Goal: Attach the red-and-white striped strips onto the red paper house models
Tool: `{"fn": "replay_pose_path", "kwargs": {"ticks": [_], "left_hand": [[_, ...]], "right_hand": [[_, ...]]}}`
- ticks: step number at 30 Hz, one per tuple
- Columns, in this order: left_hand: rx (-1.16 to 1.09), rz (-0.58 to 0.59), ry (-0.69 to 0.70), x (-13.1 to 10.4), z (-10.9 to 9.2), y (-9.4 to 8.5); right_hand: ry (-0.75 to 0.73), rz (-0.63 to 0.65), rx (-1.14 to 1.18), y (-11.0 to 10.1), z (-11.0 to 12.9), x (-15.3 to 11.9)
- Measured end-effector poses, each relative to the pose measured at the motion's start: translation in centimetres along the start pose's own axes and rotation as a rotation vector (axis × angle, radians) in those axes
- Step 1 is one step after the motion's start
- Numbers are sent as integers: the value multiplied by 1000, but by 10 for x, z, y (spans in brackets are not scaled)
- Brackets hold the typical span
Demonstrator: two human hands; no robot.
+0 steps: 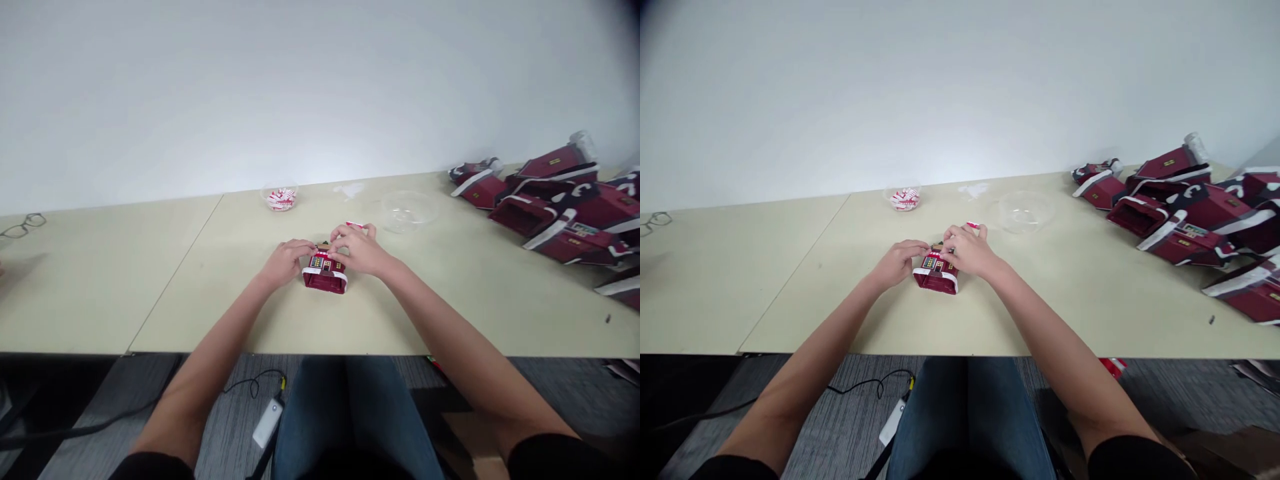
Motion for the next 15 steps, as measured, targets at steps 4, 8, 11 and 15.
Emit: {"fn": "replay_pose_path", "kwargs": {"ticks": [4, 8, 11, 15], "left_hand": [[201, 59, -232, 7, -28, -3], [329, 30, -319, 4, -69, 22], [388, 41, -299, -10, -73, 33], [500, 1, -465, -49, -15, -33]], "right_hand": [[74, 7, -6, 4, 1, 0], [138, -56, 98, 13, -7, -15], [202, -186, 138, 3, -41, -50], [323, -355, 20, -34, -132, -131]]}}
Point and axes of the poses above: each hand's wrist, its own x-axis towards the middle knuckle, its own y-axis out of the palm, z = x × y, the point moved 9 cm from there along x, towards the middle knuckle, and after that the axes turned 15 degrees about -x, right-handed, at the moved point
